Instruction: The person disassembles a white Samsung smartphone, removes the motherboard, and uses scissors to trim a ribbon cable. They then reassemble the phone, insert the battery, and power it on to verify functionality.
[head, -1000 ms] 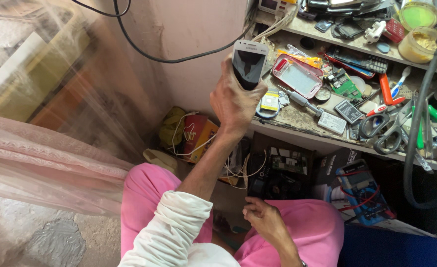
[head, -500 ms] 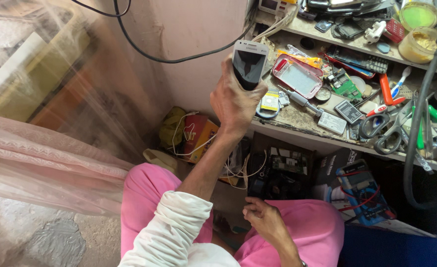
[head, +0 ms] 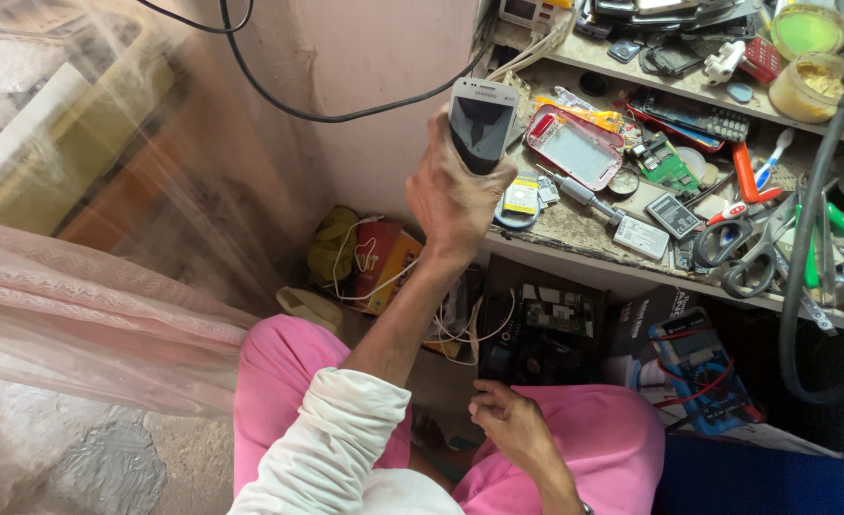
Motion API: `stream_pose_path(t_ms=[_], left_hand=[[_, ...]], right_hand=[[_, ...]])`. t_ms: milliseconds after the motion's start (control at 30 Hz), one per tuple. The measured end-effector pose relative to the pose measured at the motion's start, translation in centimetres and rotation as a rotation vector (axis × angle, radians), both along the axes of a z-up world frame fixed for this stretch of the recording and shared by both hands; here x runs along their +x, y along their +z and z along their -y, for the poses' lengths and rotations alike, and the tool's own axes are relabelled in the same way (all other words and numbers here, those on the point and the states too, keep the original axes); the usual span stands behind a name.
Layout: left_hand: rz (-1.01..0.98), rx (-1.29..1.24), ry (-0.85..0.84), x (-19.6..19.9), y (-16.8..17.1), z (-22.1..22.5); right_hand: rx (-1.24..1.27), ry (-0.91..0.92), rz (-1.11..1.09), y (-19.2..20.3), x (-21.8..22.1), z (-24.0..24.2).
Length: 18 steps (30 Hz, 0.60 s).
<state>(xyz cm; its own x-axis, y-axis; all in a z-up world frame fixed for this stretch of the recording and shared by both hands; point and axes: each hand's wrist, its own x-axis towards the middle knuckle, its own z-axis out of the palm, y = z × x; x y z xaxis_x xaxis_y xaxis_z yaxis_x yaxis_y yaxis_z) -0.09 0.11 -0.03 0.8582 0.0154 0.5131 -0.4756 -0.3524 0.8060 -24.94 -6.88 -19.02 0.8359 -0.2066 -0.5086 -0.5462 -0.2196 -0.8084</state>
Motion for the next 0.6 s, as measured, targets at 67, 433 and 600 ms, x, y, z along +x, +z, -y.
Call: stream_pose_path(t_ms=[67,433,600], left_hand=[[-0.011,0.007,0.008,0.05,-0.01,0.05],[-0.012,0.007,-0.007,0.20,-0.43,0.25],[-0.036,0.019,-0.002,0.18,-0.19,0.14]], right_hand=[[-0.024,0.005,-0.023,0.10,0.01,0.00],[-0.012,0.002,-0.033,0.41,0.10,-0.05],[-0.031,0.001,-0.029,0.56,0.08,-0.03]])
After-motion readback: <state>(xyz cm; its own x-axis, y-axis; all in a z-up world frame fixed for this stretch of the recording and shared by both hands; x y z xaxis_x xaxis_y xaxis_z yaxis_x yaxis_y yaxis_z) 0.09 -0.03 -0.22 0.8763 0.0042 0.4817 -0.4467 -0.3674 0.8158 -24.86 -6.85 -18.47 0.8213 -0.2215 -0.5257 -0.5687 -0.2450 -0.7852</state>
